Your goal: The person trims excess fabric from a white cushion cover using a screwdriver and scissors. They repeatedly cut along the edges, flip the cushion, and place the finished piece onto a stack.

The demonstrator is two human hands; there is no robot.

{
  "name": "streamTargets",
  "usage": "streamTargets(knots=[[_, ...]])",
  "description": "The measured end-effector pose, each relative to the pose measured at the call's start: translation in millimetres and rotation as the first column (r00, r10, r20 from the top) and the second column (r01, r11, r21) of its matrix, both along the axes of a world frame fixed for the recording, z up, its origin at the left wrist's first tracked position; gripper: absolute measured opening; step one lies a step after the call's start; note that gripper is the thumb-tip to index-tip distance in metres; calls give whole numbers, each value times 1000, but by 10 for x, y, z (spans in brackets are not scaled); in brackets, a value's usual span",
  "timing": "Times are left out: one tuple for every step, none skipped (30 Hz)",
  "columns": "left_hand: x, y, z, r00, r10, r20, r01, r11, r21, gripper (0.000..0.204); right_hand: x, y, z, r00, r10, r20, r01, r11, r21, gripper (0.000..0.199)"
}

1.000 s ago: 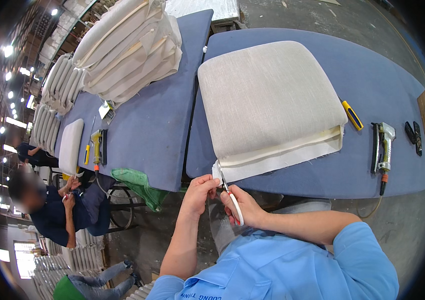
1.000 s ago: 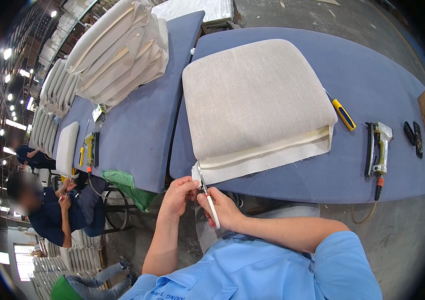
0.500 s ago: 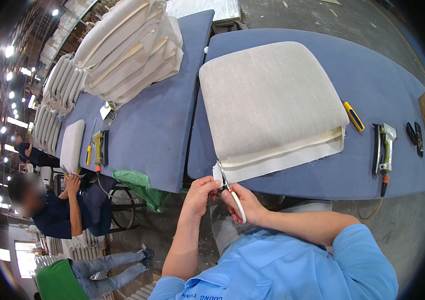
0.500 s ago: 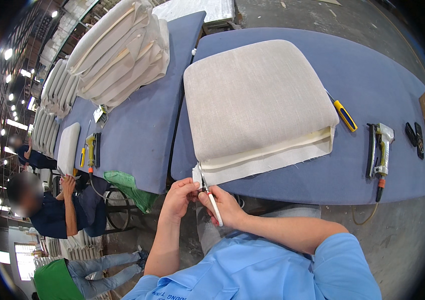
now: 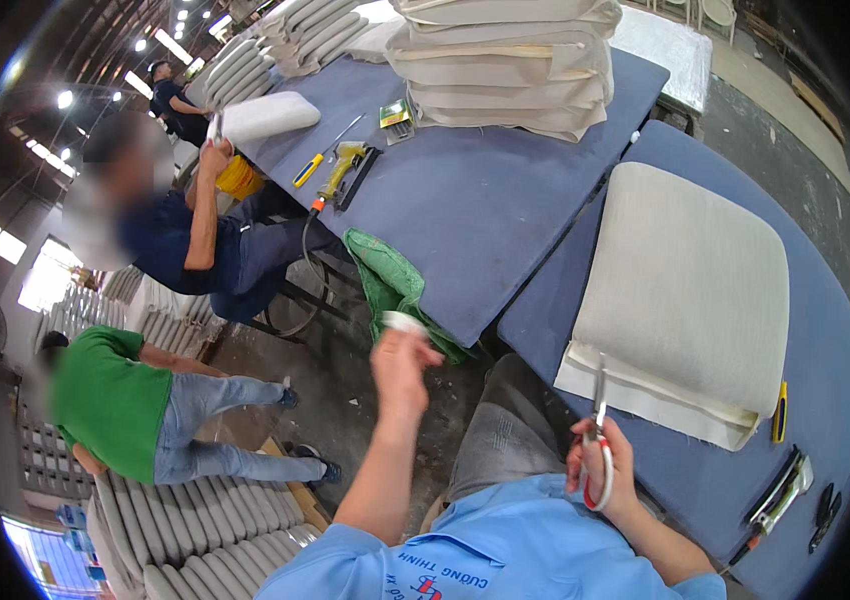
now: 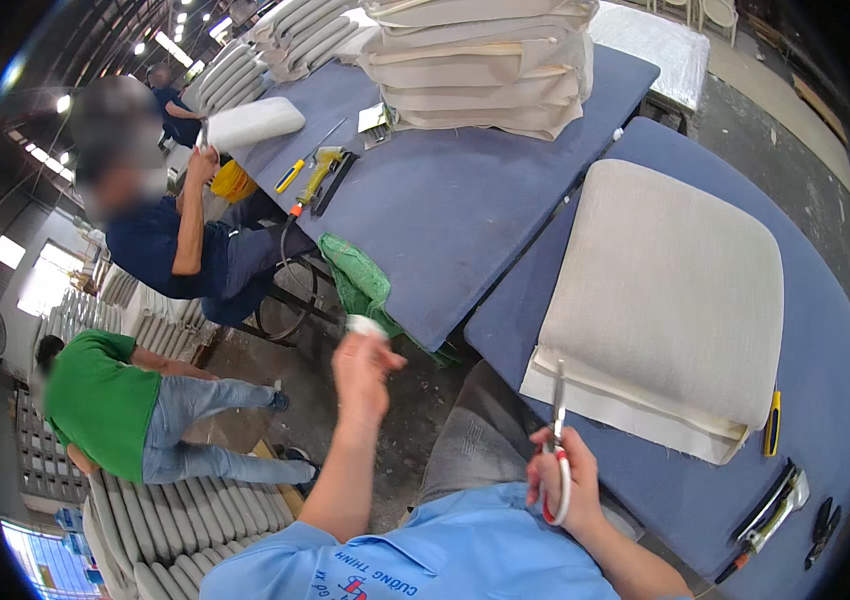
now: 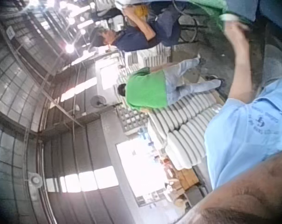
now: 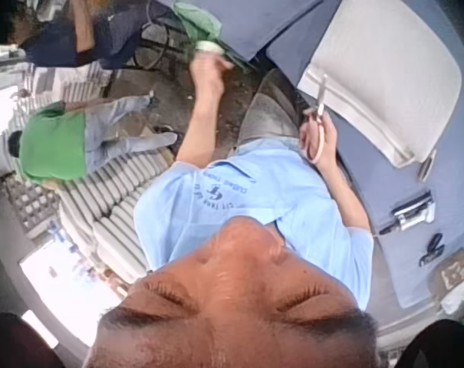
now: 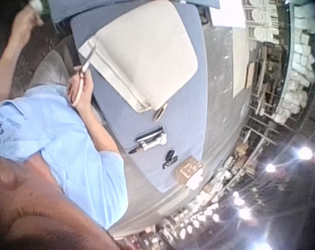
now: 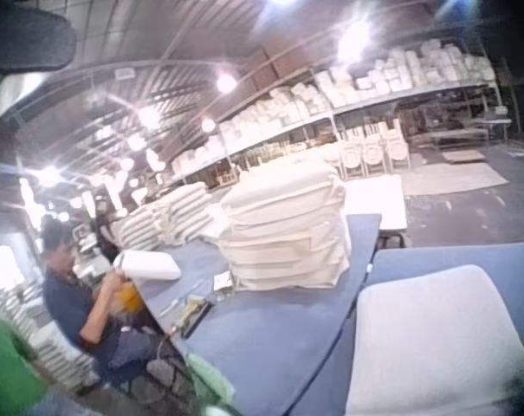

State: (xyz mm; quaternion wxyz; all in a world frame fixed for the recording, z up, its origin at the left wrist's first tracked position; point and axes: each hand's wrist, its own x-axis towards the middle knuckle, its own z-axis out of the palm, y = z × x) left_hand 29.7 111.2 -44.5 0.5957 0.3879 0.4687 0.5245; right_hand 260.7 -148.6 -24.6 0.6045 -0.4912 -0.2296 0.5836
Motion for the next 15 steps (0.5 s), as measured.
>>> streamTargets(knots=[[-212,236,-34,985,151,-80,-148,988,46,9,73,-48,58,999,-10,45,8,999,44,37],[-384,514,-63,952,297,-69,-291,953,88,10,138,-87,118,995,-32,90,24,996,88,42],[-557,752,-163,938,344,-52,-336,934,120,11,208,-154,169,988,-53,143,36,992,119,47],[-679,964,-259,945,312,-97,-302,947,106,13,292,-190,224,981,-78,177,56,990,127,50],[-739,1149,-375,946,286,-154,-293,956,-21,14,387,-188,296,972,-104,212,77,988,135,54],[-812,1333,-512,955,110,-274,-146,983,-112,14,490,-163,354,961,-133,242,98,983,154,57],[-799,1469,-594,889,-114,-443,15,975,-220,22,575,-166,422,938,-183,293,144,978,153,59],[-823,1544,-741,898,-61,-436,-52,969,-243,43,665,-158,468,923,-230,307,182,967,176,58],[-626,1581,-842,939,-135,-315,-23,892,-451,50,719,-201,477,888,-303,345,257,951,174,58],[-511,1609,-894,966,-171,-195,10,777,-630,57,766,-253,492,853,-366,372,319,930,183,57],[-423,1620,-933,959,-195,-206,27,785,-618,58,810,-312,513,823,-416,387,370,909,190,53],[-392,1605,-950,953,-212,-217,39,795,-606,59,843,-382,517,785,-451,424,417,892,175,53],[-406,1597,-953,946,-224,-233,46,807,-589,59,880,-454,513,749,-480,456,460,873,164,52],[-440,1580,-954,941,-231,-248,51,819,-571,60,927,-532,507,712,-505,488,498,853,156,52],[-479,1546,-951,936,-233,-265,51,833,-551,61,985,-608,477,682,-519,515,526,838,148,51]])
